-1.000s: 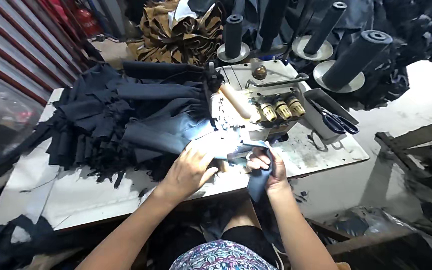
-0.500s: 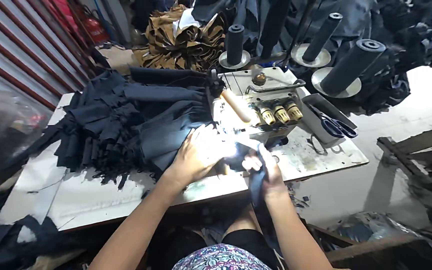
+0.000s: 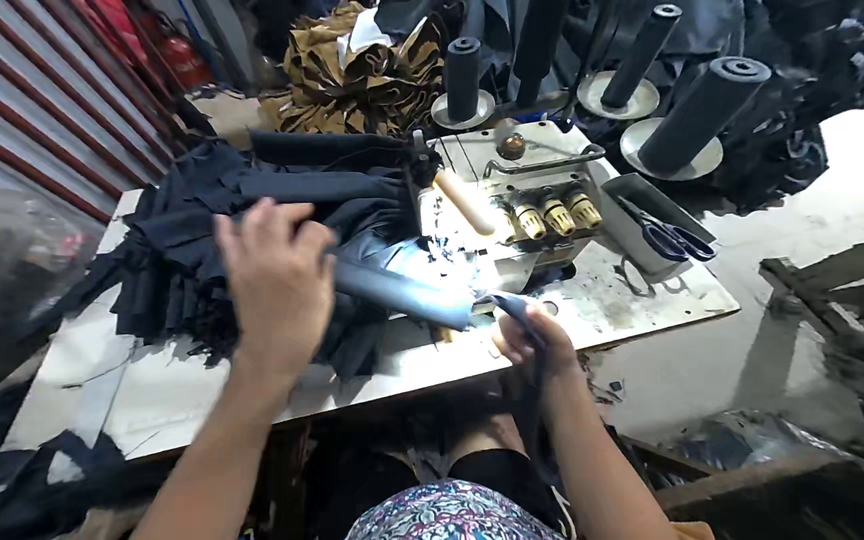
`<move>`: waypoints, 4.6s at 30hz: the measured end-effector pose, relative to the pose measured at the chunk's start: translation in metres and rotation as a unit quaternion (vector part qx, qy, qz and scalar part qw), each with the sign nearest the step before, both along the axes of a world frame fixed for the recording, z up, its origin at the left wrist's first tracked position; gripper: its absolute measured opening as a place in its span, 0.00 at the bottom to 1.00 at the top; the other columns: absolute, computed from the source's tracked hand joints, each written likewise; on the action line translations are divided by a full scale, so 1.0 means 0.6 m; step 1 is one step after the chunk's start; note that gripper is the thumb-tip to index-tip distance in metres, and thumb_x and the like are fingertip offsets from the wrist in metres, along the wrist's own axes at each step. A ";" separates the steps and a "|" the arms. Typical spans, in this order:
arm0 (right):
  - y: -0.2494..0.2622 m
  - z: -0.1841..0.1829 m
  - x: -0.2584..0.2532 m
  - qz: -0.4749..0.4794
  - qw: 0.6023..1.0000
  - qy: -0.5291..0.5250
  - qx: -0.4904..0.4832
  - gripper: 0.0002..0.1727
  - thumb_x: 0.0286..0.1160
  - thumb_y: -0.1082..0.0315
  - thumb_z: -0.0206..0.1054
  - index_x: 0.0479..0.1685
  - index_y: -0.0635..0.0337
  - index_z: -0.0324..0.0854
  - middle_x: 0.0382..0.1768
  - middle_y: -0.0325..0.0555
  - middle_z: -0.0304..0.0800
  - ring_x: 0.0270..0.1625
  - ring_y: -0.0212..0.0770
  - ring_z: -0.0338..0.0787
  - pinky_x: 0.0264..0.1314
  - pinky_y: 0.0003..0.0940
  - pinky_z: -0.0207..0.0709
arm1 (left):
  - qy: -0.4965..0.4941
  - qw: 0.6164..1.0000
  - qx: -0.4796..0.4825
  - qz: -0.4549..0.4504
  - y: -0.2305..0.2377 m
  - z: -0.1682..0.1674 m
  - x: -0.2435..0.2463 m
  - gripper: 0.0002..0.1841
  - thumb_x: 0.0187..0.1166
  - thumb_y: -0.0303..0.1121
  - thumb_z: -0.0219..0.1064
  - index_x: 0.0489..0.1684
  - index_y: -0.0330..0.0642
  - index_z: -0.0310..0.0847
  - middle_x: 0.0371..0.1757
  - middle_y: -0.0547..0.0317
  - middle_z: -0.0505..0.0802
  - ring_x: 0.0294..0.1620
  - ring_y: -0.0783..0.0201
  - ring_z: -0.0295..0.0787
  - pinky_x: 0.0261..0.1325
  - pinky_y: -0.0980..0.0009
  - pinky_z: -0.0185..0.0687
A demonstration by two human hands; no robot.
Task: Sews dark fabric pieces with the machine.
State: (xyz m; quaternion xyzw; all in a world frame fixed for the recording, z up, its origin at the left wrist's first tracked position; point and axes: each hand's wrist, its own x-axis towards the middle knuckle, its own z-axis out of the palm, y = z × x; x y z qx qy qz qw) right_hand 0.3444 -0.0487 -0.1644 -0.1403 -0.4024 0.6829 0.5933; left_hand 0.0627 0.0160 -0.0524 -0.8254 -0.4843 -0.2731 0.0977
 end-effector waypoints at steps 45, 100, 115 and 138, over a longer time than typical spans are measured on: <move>-0.026 0.032 -0.010 0.143 0.973 0.021 0.182 0.14 0.85 0.52 0.61 0.48 0.44 0.91 0.32 0.26 0.95 0.32 0.21 0.91 0.37 0.20 0.86 | -0.136 0.988 -0.026 -0.070 -0.039 0.001 0.002 0.16 0.81 0.40 0.68 0.38 0.31 0.88 0.59 0.40 0.91 0.69 0.44 0.84 0.73 0.48 0.78; 0.035 -0.063 0.017 0.002 0.966 0.229 -0.120 0.15 0.79 0.54 0.67 0.32 0.54 0.89 0.16 0.29 0.80 0.21 0.25 0.82 0.31 0.19 0.79 | 0.025 0.977 -0.014 -0.209 -0.016 -0.156 0.065 0.18 0.83 0.36 0.58 0.58 0.36 0.90 0.60 0.46 0.94 0.67 0.48 0.90 0.73 0.53 0.81; 0.045 -0.029 -0.014 -0.101 0.952 0.243 -0.155 0.26 0.95 0.51 0.39 0.38 0.52 0.81 0.15 0.30 0.75 0.17 0.26 0.79 0.26 0.19 0.78 | 0.005 0.991 -0.067 -0.117 -0.010 -0.140 0.135 0.38 0.76 0.60 0.64 0.70 0.32 0.83 0.78 0.37 0.82 0.86 0.40 0.70 0.87 0.43 0.61; 0.008 -0.022 -0.005 -0.029 0.997 0.056 -0.054 0.14 0.78 0.52 0.68 0.27 0.46 0.89 0.14 0.26 0.82 0.19 0.23 0.82 0.33 0.22 0.83 | 0.013 1.000 0.013 -0.008 0.010 -0.023 0.004 0.18 0.82 0.30 0.65 0.66 0.32 0.83 0.78 0.31 0.79 0.83 0.27 0.67 0.82 0.20 0.46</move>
